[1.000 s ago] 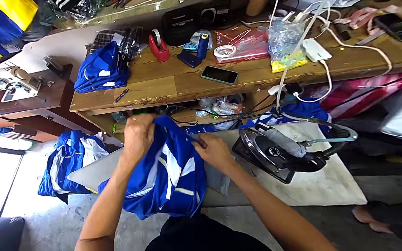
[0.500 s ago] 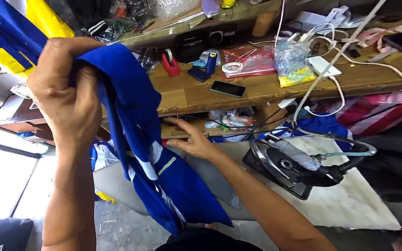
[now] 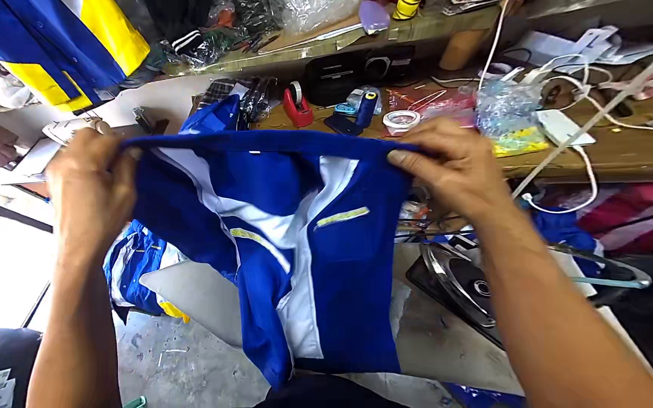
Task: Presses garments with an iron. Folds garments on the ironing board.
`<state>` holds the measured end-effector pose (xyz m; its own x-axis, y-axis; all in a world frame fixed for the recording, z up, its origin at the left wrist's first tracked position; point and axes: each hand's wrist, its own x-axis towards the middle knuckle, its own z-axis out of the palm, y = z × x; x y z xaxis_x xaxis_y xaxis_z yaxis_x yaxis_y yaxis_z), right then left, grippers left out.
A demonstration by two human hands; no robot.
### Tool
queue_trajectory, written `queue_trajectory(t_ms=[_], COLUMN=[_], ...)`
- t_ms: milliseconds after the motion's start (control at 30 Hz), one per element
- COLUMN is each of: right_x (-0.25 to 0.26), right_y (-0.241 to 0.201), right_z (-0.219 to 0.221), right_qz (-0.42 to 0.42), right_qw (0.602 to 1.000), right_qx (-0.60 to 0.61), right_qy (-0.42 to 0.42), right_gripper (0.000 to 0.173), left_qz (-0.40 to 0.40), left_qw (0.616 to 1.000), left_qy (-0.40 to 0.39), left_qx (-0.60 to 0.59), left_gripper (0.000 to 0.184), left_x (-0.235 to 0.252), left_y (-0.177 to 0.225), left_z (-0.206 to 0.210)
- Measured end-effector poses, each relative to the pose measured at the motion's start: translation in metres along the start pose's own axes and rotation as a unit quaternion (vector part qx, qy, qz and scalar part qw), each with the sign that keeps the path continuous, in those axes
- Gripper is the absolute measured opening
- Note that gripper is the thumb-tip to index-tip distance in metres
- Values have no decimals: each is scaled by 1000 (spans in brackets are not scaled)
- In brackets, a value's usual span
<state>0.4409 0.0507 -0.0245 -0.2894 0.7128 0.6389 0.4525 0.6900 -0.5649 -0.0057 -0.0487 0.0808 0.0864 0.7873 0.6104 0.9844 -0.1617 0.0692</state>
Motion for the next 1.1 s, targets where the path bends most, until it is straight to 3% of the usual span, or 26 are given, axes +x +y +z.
queue_trajectory(t_ms=[67,133,200,267,367,400,433,467,600,667,767,833,933,1100], right_x=[8,-3,-26,-52,-85,-94,-102,-108,-121,-122,-120,-119,-119,-126], right_y=[-17,-36,-45,-40,-19,-11,-7,-6,-8,-6,-7,-10,-9,-3], right_z=[-25,-25,-6,28,71,82,91,97,116,120,122,123,124,127], right_qz=[-1,15,21,42,118,130,137,143,128,93,73,102,157,173], right_qw=[996,994,982,942,857,831,826,846,951,972,971,961,934,884], right_qx=[-91,-77,64,215,407,459,473,442,170,70,61,97,201,376], right_qy=[-17,-79,-178,-254,-293,-286,-274,-262,-224,-204,-221,-238,-252,-219], right_gripper=[29,35,30,17,28,33,35,34,28,33,35,32,31,11], left_qz=[-14,-25,-28,-66,-148,-162,-165,-156,-41,34,60,41,0,-36], left_qw=[989,928,801,687,518,487,498,551,847,904,893,872,846,794], left_qy=[-122,-251,-347,-361,-360,-355,-348,-340,-267,-224,-249,-276,-285,-310], left_qx=[-87,-275,-487,-627,-762,-782,-777,-746,-458,-363,-370,-403,-451,-522], left_gripper=[33,43,26,17,31,37,40,40,20,21,21,21,23,18], left_x=[-18,-42,-68,-92,-119,-126,-133,-138,-151,-152,-151,-151,-154,-157], left_y=[6,14,35,58,77,81,84,87,98,98,99,102,107,110], left_z=[11,30,56,84,124,136,146,154,177,184,182,180,181,178])
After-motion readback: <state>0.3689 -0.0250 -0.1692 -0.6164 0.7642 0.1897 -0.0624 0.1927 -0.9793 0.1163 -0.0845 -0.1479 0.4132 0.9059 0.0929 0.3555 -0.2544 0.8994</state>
